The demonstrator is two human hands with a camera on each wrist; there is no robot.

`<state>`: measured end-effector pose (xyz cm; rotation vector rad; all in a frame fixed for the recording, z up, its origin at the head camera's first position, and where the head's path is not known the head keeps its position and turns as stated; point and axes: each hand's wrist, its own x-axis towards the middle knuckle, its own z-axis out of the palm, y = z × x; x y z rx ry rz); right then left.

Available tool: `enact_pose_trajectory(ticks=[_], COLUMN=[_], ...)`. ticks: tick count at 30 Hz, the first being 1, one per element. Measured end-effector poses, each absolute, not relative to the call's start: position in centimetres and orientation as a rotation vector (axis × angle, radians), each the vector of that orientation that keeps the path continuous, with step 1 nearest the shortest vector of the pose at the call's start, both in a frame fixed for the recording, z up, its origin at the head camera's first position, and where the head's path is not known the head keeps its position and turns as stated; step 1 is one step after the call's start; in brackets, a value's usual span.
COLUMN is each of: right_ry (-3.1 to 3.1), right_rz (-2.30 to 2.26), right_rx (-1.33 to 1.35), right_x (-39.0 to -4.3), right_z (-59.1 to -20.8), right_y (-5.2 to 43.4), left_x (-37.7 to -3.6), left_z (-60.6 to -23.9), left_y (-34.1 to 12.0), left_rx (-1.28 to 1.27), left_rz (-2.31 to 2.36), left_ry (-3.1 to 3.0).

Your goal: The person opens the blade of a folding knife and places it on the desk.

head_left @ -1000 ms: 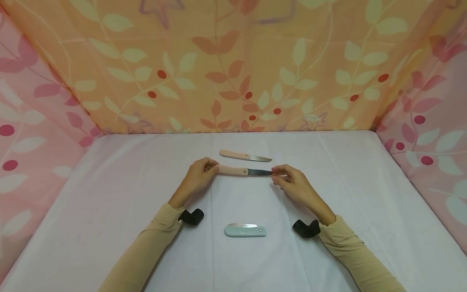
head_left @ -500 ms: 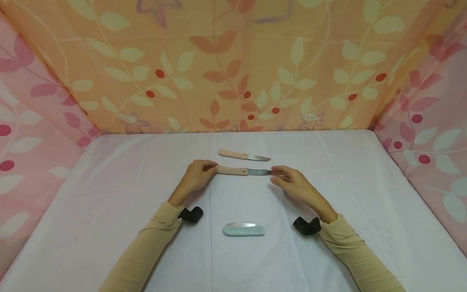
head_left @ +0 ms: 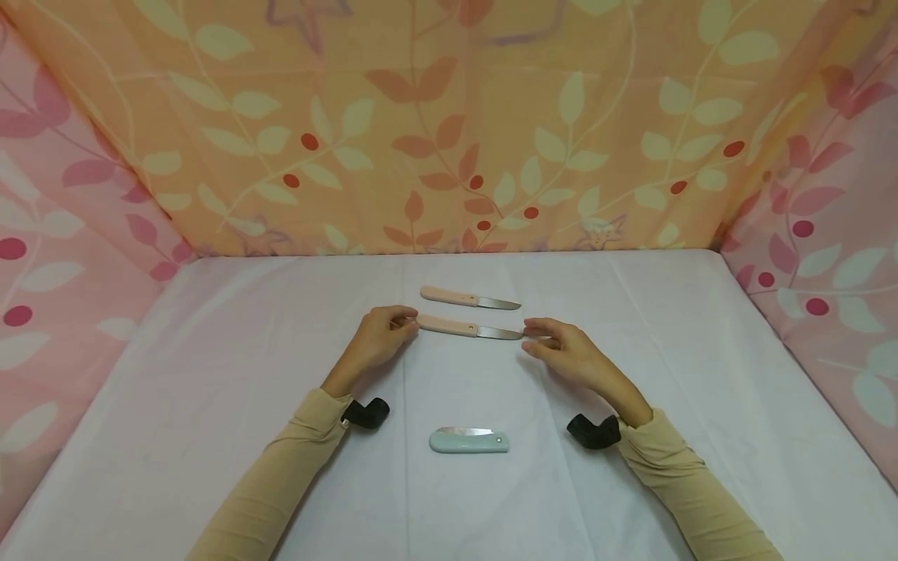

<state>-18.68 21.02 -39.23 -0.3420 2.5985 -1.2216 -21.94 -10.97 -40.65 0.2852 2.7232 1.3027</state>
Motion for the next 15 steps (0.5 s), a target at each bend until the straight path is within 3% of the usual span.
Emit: enact_pose_trajectory(ticks=[15], right_ry=[2.612], right_rz=[-1.230], right_rx=[-0.358], right_x=[-17.9], right_z=[-37.7], right_y=[20.9], left_x=[-20.8], left_z=[-39.5], left_y=[-10.8], left_rx=[0.306], left_rz=[1.260], left_ry=[2.676])
